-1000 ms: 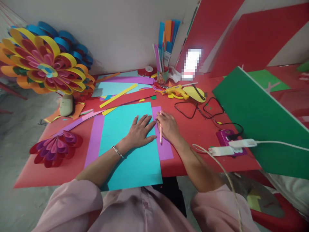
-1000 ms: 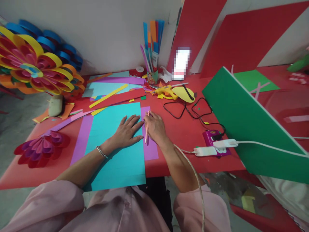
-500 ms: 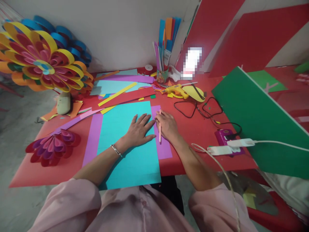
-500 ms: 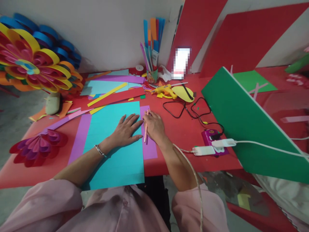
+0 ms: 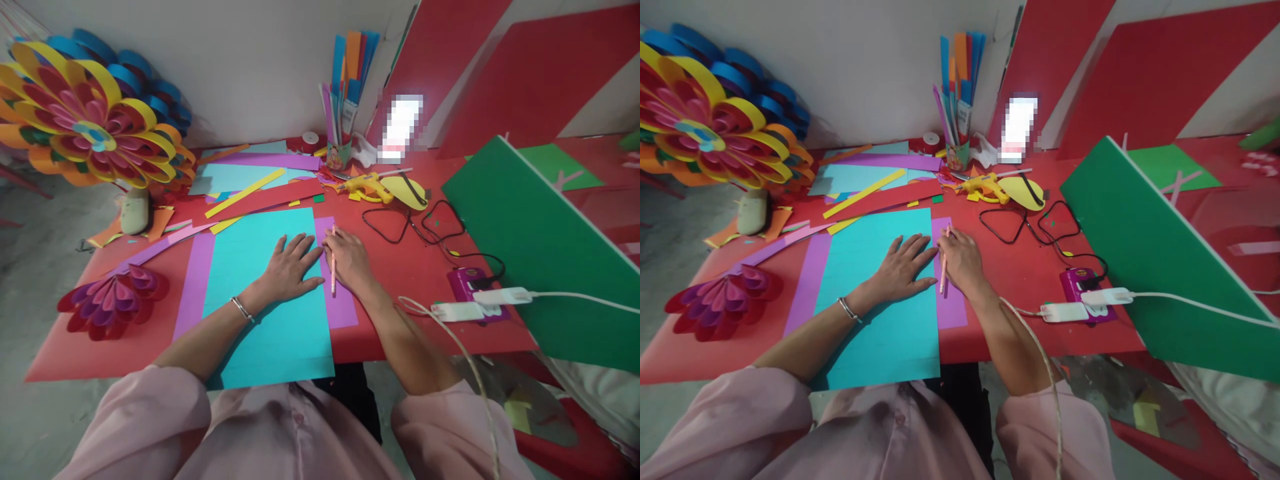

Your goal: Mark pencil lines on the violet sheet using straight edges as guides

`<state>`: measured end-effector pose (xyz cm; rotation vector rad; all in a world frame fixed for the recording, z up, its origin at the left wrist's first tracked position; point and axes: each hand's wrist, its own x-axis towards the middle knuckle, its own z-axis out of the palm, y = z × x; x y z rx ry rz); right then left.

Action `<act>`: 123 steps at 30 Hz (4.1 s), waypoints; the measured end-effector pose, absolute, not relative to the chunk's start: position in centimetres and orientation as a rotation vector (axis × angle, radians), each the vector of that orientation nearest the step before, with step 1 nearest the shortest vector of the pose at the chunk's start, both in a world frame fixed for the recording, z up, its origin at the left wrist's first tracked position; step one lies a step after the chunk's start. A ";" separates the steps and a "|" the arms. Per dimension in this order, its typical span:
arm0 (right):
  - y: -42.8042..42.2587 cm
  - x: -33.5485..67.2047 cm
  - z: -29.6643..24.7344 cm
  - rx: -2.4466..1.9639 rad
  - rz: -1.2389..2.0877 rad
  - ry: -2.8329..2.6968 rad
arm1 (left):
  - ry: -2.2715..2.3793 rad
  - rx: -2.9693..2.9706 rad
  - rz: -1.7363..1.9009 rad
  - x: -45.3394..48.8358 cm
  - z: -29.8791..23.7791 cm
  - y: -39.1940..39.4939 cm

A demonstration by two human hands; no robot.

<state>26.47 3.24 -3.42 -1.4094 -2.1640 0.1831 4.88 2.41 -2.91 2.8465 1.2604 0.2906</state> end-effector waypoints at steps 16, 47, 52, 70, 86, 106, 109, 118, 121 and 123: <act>3.2 26.4 -3.0 -1.450 0.262 -2.154 | 1.245 2.821 0.244 4.7 -2.5 2.5; 3.6 26.6 -3.9 -1.389 0.265 -2.153 | 1.215 2.782 0.246 4.9 -2.0 2.7; 3.6 26.5 -3.9 -1.394 0.300 -2.153 | 1.222 2.780 0.236 5.0 -1.9 2.6; 3.6 26.5 -3.9 -1.386 0.271 -2.163 | 1.235 2.782 0.220 5.0 -1.7 2.6; 3.3 26.5 -3.3 -1.413 0.197 -2.200 | 1.238 2.844 0.276 4.8 -2.6 2.4; 3.2 26.8 -3.1 -1.445 0.157 -2.312 | 1.247 2.841 0.291 4.8 -2.7 2.3; 3.2 26.9 -3.1 -1.448 0.164 -2.322 | 1.247 2.848 0.275 4.8 -2.7 2.2; 3.2 26.8 -3.0 -1.452 0.156 -2.333 | 1.248 2.832 0.311 4.7 -2.9 2.2; 3.1 26.8 -3.1 -1.457 0.137 -2.334 | 1.253 2.841 0.295 4.7 -2.9 2.2; 3.2 26.8 -3.1 -1.448 0.135 -2.341 | 1.256 2.849 0.277 4.7 -2.8 2.2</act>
